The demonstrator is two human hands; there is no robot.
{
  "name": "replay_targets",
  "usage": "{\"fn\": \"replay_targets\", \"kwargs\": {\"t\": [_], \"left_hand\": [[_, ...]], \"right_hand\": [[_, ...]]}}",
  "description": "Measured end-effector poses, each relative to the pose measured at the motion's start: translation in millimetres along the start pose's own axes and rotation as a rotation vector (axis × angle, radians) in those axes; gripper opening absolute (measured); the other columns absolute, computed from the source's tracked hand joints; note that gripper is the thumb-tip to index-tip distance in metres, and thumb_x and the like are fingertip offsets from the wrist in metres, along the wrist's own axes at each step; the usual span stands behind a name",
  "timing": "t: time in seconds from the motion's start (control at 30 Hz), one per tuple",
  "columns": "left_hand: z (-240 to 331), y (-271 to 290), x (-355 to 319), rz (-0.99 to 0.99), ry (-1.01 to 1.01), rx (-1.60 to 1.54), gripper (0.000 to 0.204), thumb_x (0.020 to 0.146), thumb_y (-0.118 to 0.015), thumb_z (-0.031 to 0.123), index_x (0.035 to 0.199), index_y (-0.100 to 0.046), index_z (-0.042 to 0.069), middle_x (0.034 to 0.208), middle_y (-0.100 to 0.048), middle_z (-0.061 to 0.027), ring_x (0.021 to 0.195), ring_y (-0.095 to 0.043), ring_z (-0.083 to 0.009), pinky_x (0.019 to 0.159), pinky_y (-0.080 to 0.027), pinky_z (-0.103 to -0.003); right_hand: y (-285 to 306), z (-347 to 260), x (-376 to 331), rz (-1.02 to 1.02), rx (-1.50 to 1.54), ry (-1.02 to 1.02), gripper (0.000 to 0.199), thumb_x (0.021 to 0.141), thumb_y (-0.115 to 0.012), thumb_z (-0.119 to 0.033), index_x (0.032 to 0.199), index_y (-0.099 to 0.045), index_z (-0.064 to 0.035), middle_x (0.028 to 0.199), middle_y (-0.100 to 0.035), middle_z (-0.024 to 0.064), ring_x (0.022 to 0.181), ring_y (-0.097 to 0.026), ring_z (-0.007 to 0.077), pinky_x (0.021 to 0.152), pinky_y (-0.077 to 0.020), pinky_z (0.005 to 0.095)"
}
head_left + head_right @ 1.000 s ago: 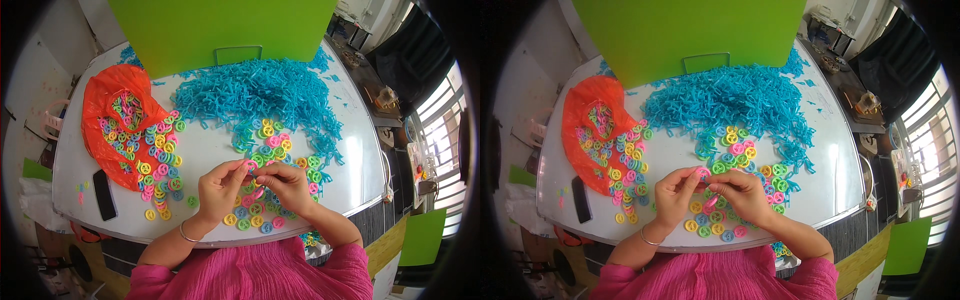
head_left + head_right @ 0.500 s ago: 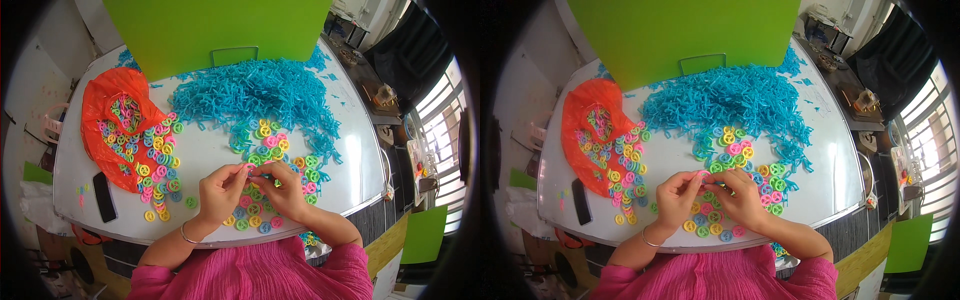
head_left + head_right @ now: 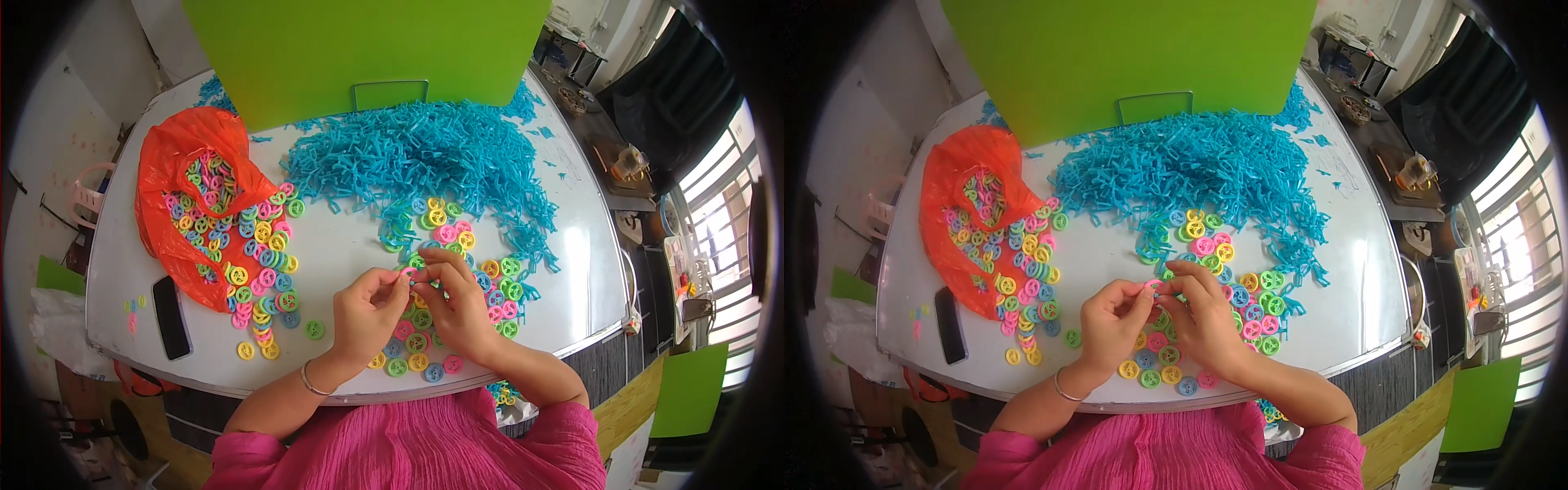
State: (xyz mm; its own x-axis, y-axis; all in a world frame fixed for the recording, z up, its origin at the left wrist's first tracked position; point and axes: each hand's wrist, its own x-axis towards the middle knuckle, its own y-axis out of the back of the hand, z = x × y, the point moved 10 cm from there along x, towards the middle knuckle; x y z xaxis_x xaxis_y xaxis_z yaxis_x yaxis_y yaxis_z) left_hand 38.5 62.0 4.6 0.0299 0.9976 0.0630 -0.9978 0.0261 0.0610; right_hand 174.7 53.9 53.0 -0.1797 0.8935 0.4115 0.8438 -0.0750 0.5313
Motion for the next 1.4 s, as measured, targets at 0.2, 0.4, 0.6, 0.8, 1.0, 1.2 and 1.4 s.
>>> {"fn": "replay_targets", "kwargs": {"t": [0.2,0.4,0.6,0.8,1.0,1.2,1.4], "left_hand": [[-11.9,-5.4,-0.2,-0.020,0.079,-0.147,0.011,0.093,-0.060,0.005,0.097,-0.062,-0.006,0.086,-0.068,-0.0085,0.074,-0.067,-0.0124,0.067,-0.056,-0.024],[33.6,-2.4,-5.8,0.051,-0.375,0.175,0.015,0.090,-0.064,0.004,0.103,-0.066,-0.002,0.086,-0.070,-0.0059,0.076,-0.066,-0.0090,0.064,-0.053,-0.022],[35.0,-4.6,-4.1,-0.080,-0.370,-0.049,0.027,0.087,-0.066,0.000,0.114,-0.063,-0.001,0.096,-0.070,-0.0088,0.085,-0.067,-0.0139,0.072,-0.054,-0.024],[32.0,-10.4,1.3,-0.168,-0.275,-0.098,0.038,0.089,-0.065,0.003,0.125,-0.054,-0.001,0.115,-0.063,-0.0107,0.103,-0.061,-0.0146,0.085,-0.053,-0.028],[28.5,9.6,17.5,-0.121,-0.206,0.498,0.037,0.082,-0.072,0.009,0.118,-0.062,0.006,0.104,-0.063,-0.0084,0.089,-0.062,-0.0189,0.080,-0.051,-0.030],[15.2,12.3,16.2,-0.308,-0.138,0.799,0.040,0.074,-0.078,0.021,0.109,-0.065,0.009,0.094,-0.060,-0.0083,0.098,-0.058,-0.0284,0.090,-0.045,-0.037],[-2.2,12.2,16.5,-0.385,-0.037,0.803,0.034,0.069,-0.080,0.014,0.096,-0.063,0.005,0.088,-0.061,-0.0097,0.085,-0.062,-0.0237,0.077,-0.050,-0.034]], "right_hand": [[-6.6,22.7,-3.4,-0.066,0.169,-0.229,0.012,0.088,-0.063,-0.002,0.099,-0.059,-0.0011,0.122,-0.056,0.0144,0.096,-0.063,0.0230,0.075,-0.0513,0.0303],[-10.9,48.7,-4.8,-0.038,0.654,-0.485,0.015,0.086,-0.067,0.000,0.099,-0.060,-0.0024,0.113,-0.062,0.0095,0.091,-0.063,0.0135,0.073,-0.0526,0.0289],[18.1,-1.5,5.1,0.007,0.064,0.099,0.038,0.076,-0.073,0.006,0.111,-0.061,0.0004,0.102,-0.068,0.0093,0.085,-0.066,0.0184,0.070,-0.0529,0.0298],[33.0,-34.7,-0.2,0.151,-0.085,0.450,0.047,0.067,-0.077,0.007,0.112,-0.062,-0.0009,0.098,-0.069,0.0085,0.083,-0.066,0.0221,0.067,-0.0516,0.0310],[71.8,-29.6,5.9,-0.042,-0.027,0.151,0.035,0.072,-0.075,0.004,0.105,-0.065,-0.0064,0.097,-0.070,0.0062,0.089,-0.067,0.0232,0.103,-0.0394,0.0448],[114.1,-13.5,-68.1,-0.804,-0.018,-0.072,0.037,0.076,-0.077,-0.009,0.111,-0.067,-0.0068,0.089,-0.070,0.0073,0.085,-0.067,0.0233,0.084,-0.0491,0.0369],[111.8,-5.4,-87.3,-0.973,-0.195,-0.083,0.044,0.080,-0.076,-0.019,0.121,-0.063,-0.0099,0.098,-0.070,0.0097,0.089,-0.067,0.0249,0.080,-0.0521,0.0344]]}}
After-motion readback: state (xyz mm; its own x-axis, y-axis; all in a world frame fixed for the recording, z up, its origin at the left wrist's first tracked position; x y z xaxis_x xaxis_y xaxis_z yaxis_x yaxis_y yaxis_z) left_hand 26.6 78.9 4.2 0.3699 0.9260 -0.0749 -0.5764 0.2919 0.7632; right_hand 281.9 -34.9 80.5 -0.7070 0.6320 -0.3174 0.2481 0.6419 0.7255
